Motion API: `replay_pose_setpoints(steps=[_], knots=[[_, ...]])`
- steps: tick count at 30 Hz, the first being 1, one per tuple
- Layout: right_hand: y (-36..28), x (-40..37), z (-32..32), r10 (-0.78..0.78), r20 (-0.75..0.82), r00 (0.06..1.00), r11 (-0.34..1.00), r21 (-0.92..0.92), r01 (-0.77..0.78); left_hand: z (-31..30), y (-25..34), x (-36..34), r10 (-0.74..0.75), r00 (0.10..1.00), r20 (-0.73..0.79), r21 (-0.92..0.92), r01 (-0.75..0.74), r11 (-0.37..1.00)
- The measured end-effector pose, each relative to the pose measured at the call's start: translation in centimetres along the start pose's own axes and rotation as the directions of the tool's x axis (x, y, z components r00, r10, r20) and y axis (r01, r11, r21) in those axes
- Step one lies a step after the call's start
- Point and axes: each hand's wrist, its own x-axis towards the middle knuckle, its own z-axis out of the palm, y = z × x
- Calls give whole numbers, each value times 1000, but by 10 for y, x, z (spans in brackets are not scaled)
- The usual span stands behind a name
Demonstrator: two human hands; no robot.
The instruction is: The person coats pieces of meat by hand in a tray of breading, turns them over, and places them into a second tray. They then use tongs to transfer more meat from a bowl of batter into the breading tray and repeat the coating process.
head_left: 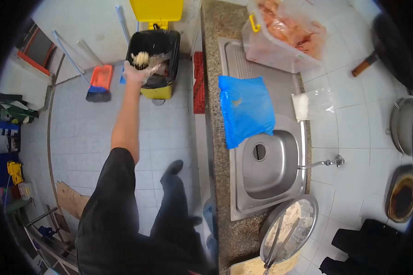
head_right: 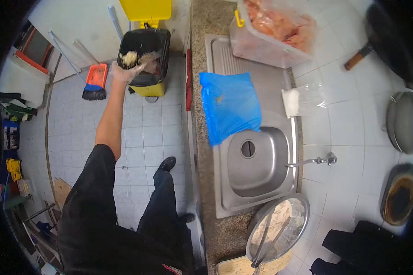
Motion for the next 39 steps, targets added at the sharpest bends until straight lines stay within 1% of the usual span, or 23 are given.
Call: replay_pose_setpoints(steps=[4, 6, 7, 8, 9, 11, 12, 13, 14, 15, 17, 18, 19, 22, 23, 25, 26, 28, 29, 32, 35, 36, 39], knots=[[-17, -62, -32, 133, -69, 989, 895, -420, -150, -13, -72, -21, -100, 993, -64, -254, 81, 964], [-35, -134, -45, 272, -184, 945, 736, -593, -327, -111, -94, -46, -120, 954, 274, -14, 129, 992], [17, -224, -10, 349, -254, 902, 627, -652, -426, -103, -118, -97, -79, 996, 51, -29, 81, 996], [-10, -205, -30, 340, -229, 912, 806, -428, -408, -115, -134, -137, -42, 989, -139, 55, 50, 997], [-36, -177, -33, 547, -278, 789, 814, -44, -580, -153, -142, -168, -61, 984, -166, 104, 79, 991], [-8, -177, -10, 556, -444, 703, 763, -63, -643, -196, -159, -239, -91, 943, -320, 175, 153, 973], [-48, -142, -26, 804, -440, 399, 548, 292, -784, -208, -168, -274, -82, 928, -363, 252, 183, 950], [-55, -128, -39, 906, -318, 279, 342, 160, -926, -221, -176, -303, -91, 909, -406, 383, 260, 887], [-12, -154, 0, 829, -484, 281, 367, 90, -926, -224, -183, -330, -71, 896, -437, 506, 311, 804], [-39, -137, -17, 606, -671, 427, 576, -1, -818, -209, -200, -353, -117, 900, -419, 532, 348, 772], [-30, -116, -24, 835, -521, 179, 286, 134, -949, -176, -231, -408, -155, 903, -402, 831, 430, 352], [-20, -104, -36, 917, -389, 91, 180, 199, -963, -178, -240, -421, -154, 915, -374, 847, 404, 346], [-17, -93, -49, 971, -238, 9, 70, 249, -966, -181, -250, -429, -353, 908, -227, 871, 351, 344], [0, -78, -33, 834, -416, 363, 384, -34, -923, -166, -318, -495, -644, 755, 124, 918, 160, 364], [5, -74, -17, 785, -443, 433, 397, -175, -901, -145, -352, -545, -679, 718, 153, 958, 62, 280], [1, -91, -11, 608, -376, 699, 715, -125, -688, -109, -422, -640, -805, 579, 130, 989, -128, 68], [1, -105, -21, 619, -385, 684, 707, -107, -699, -109, -454, -682, -835, 536, 122, 992, -59, 107], [9, -129, -44, 637, -394, 662, 769, 267, -581, -115, -520, -739, -885, 358, 297, 906, -399, 142], [32, -138, -46, 646, -401, 650, 762, 285, -581, -114, -552, -759, -886, 207, 415, 627, -771, 113], [91, -163, -50, 766, -581, 274, 611, 528, -590, -135, -628, -799, -841, 94, 533, 248, -967, 49], [118, -166, -55, 792, -574, 208, 559, 543, -626, -188, -686, -786, -786, -58, 615, -44, -998, 39], [124, -165, -51, 784, -556, 275, 594, 546, -591, -193, -693, -792, -789, -73, 610, -60, -997, 46], [123, -147, 5, 748, -539, 387, 654, 696, -297, -211, -708, -805, -755, 16, 655, 28, -1000, 3]])
